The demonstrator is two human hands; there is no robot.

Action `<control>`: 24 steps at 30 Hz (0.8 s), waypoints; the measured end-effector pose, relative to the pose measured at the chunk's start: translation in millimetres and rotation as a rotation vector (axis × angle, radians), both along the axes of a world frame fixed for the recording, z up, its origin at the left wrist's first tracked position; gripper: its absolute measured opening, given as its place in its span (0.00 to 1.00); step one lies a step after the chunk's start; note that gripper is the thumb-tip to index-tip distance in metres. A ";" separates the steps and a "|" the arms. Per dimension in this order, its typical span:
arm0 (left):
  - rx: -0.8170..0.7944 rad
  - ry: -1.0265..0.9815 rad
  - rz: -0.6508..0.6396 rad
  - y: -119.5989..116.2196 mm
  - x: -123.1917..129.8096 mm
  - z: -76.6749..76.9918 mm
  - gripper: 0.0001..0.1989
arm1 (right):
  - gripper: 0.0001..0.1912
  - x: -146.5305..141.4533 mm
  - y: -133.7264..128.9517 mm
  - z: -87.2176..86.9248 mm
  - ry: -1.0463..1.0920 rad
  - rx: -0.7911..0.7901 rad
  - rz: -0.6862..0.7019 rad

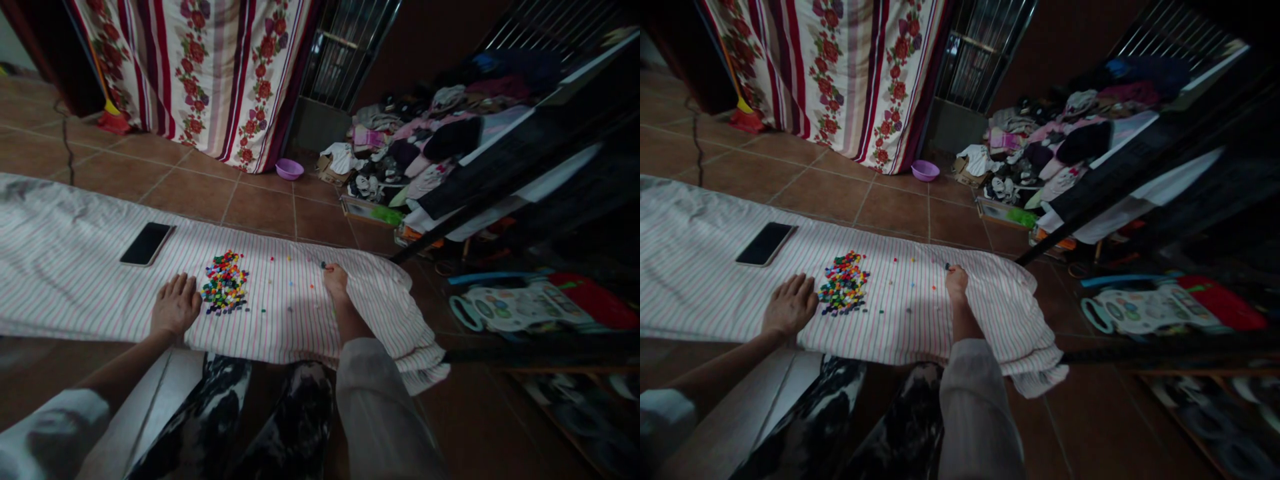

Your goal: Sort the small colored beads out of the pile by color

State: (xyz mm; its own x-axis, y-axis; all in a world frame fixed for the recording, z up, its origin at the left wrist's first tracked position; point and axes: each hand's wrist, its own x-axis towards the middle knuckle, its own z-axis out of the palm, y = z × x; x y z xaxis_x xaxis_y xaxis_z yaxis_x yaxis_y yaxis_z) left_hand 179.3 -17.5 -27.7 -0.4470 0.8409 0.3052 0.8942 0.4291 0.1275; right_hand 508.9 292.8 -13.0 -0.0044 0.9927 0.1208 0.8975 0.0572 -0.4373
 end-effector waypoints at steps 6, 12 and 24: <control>0.002 -0.015 0.002 0.1 0.6 1.6 0.26 | 0.14 2.1 8.9 -3.1 0.015 -0.032 -0.004; 0.038 -0.090 0.009 1.1 0.2 0.3 0.25 | 0.16 0.7 8.7 -4.2 0.090 0.002 0.034; 0.011 -0.072 0.021 0.4 1.3 4.6 0.25 | 0.21 4.7 1.8 -4.1 0.109 0.031 0.063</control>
